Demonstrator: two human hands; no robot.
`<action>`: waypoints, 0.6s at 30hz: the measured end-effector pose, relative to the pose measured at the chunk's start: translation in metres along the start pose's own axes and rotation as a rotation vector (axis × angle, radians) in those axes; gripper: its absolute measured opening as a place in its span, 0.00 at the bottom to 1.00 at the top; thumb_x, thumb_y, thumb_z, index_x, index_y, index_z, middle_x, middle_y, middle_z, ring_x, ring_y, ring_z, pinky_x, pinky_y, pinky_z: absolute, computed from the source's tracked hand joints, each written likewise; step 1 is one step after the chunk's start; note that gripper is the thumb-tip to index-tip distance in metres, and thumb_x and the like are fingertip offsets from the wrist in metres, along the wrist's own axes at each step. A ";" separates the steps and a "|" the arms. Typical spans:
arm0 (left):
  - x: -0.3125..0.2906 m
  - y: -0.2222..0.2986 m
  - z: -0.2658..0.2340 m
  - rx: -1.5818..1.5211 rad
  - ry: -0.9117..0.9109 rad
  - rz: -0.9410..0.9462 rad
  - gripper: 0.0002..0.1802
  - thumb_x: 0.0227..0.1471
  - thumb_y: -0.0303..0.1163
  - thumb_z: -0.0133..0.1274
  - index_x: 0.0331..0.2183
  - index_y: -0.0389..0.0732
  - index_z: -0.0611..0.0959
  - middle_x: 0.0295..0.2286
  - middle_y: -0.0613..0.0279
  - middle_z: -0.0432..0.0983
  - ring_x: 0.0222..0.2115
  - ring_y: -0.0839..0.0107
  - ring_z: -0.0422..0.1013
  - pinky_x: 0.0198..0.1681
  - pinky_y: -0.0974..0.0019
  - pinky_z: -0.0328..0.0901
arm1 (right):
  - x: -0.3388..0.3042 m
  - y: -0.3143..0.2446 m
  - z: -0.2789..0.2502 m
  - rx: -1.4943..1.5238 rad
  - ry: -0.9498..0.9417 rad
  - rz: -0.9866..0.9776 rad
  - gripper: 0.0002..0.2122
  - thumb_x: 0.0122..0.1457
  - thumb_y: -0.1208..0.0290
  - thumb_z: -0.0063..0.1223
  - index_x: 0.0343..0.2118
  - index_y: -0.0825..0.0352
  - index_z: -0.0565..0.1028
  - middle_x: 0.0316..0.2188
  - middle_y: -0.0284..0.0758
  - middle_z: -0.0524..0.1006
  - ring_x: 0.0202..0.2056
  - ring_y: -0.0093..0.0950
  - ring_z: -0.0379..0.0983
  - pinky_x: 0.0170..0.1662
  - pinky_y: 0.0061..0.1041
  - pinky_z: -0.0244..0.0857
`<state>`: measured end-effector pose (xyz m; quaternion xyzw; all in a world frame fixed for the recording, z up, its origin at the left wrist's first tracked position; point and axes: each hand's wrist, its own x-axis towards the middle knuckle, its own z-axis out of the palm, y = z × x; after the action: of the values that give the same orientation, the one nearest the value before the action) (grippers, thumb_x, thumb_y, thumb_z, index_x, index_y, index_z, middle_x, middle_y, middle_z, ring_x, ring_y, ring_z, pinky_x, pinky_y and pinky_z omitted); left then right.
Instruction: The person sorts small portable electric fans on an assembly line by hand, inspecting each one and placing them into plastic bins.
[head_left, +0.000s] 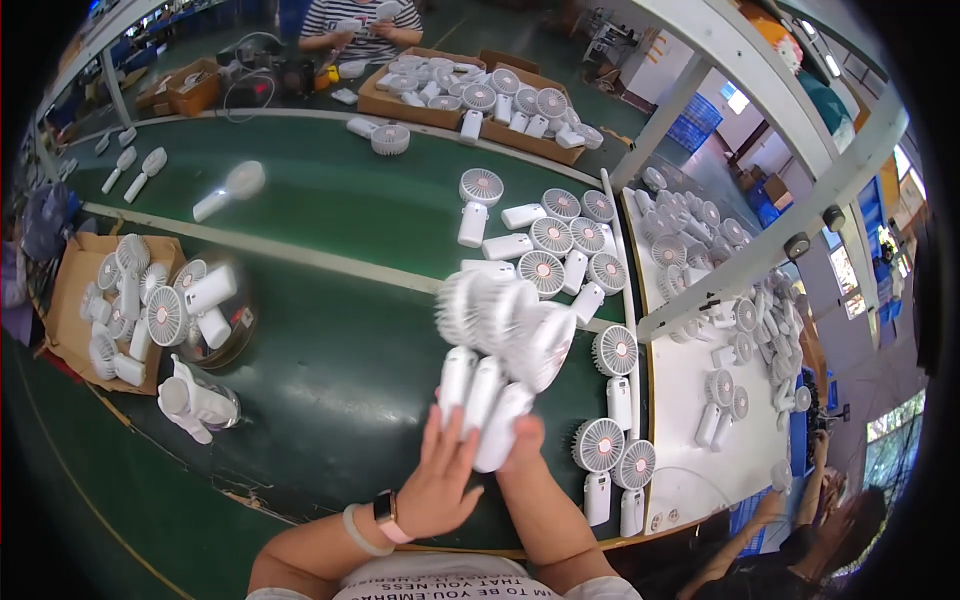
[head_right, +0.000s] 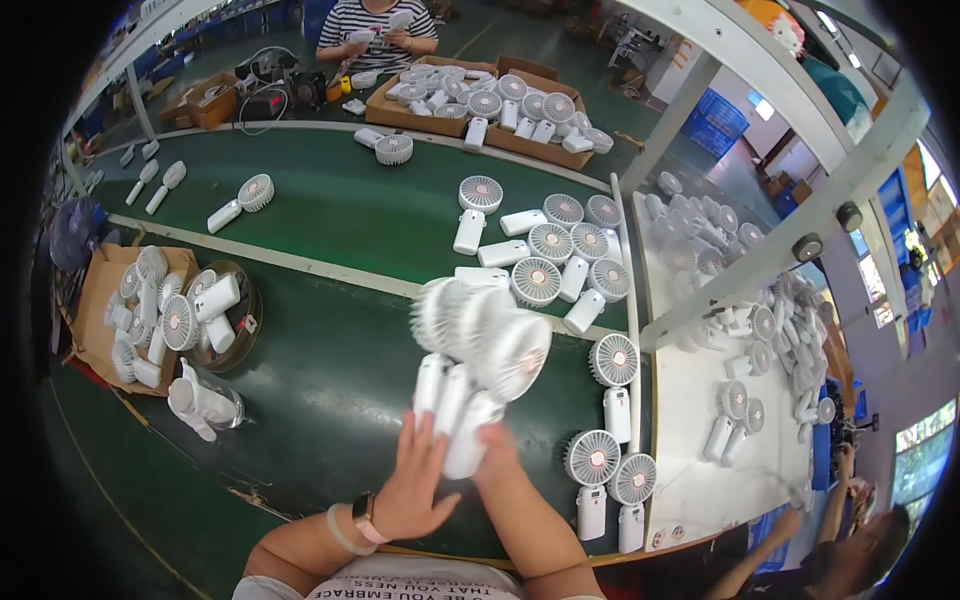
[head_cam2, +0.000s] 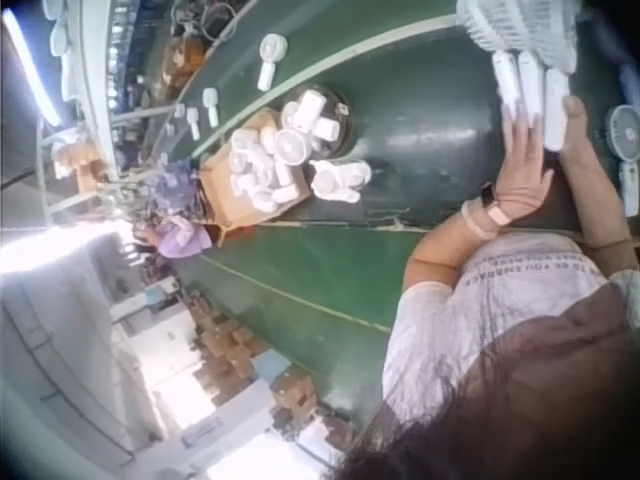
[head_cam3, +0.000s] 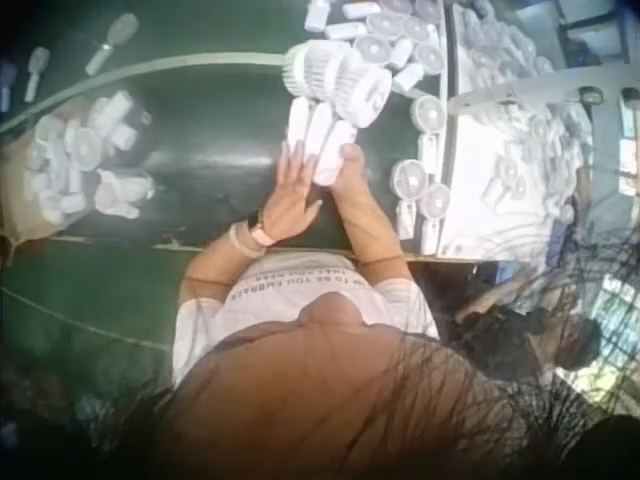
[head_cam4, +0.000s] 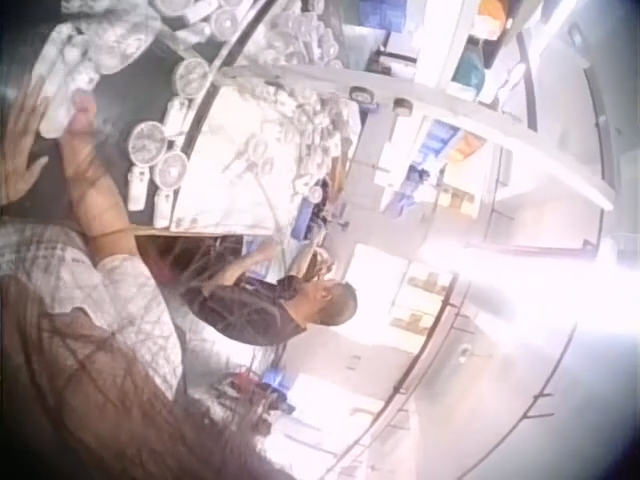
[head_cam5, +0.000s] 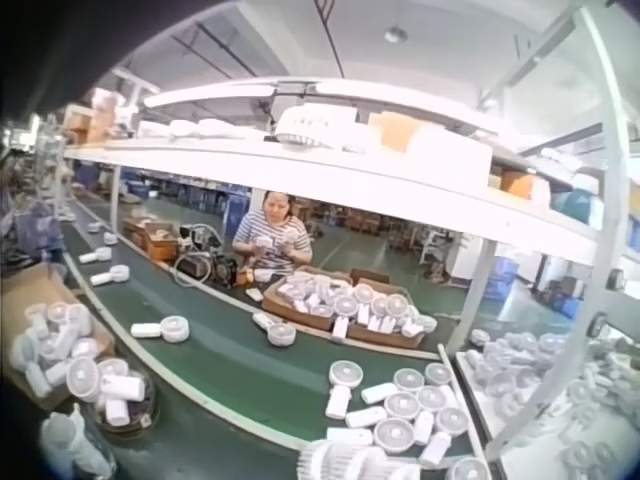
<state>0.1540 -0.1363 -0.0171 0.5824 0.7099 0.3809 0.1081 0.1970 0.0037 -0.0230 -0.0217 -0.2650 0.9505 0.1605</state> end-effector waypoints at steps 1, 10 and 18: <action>-0.010 0.003 -0.004 -0.165 0.072 0.057 0.49 0.38 0.30 0.57 0.55 0.30 0.45 0.55 0.33 0.38 0.56 0.39 0.37 0.57 0.47 0.38 | 0.007 -0.002 0.007 0.124 -0.066 -0.007 0.35 0.39 0.53 0.57 0.51 0.66 0.61 0.50 0.46 0.61 0.50 0.43 0.61 0.49 0.40 0.61; 0.039 0.001 -0.043 -0.296 0.220 -0.185 0.58 0.30 0.35 0.65 0.55 0.28 0.46 0.55 0.37 0.40 0.56 0.40 0.40 0.58 0.50 0.39 | -0.003 -0.022 0.003 0.352 -0.136 0.026 0.34 0.39 0.54 0.59 0.50 0.63 0.63 0.51 0.45 0.60 0.50 0.41 0.60 0.50 0.46 0.57; 0.050 0.016 0.024 -0.131 -0.177 0.357 0.38 0.40 0.33 0.57 0.54 0.49 0.60 0.53 0.33 0.43 0.53 0.39 0.48 0.55 0.48 0.49 | -0.109 -0.098 0.012 -0.150 0.313 -0.345 0.44 0.34 0.56 0.63 0.54 0.70 0.55 0.49 0.46 0.63 0.48 0.41 0.63 0.46 0.40 0.65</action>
<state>0.1650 -0.0804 -0.0088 0.7219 0.5570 0.3866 0.1384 0.3274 0.0424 0.0324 -0.1347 -0.3065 0.8718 0.3577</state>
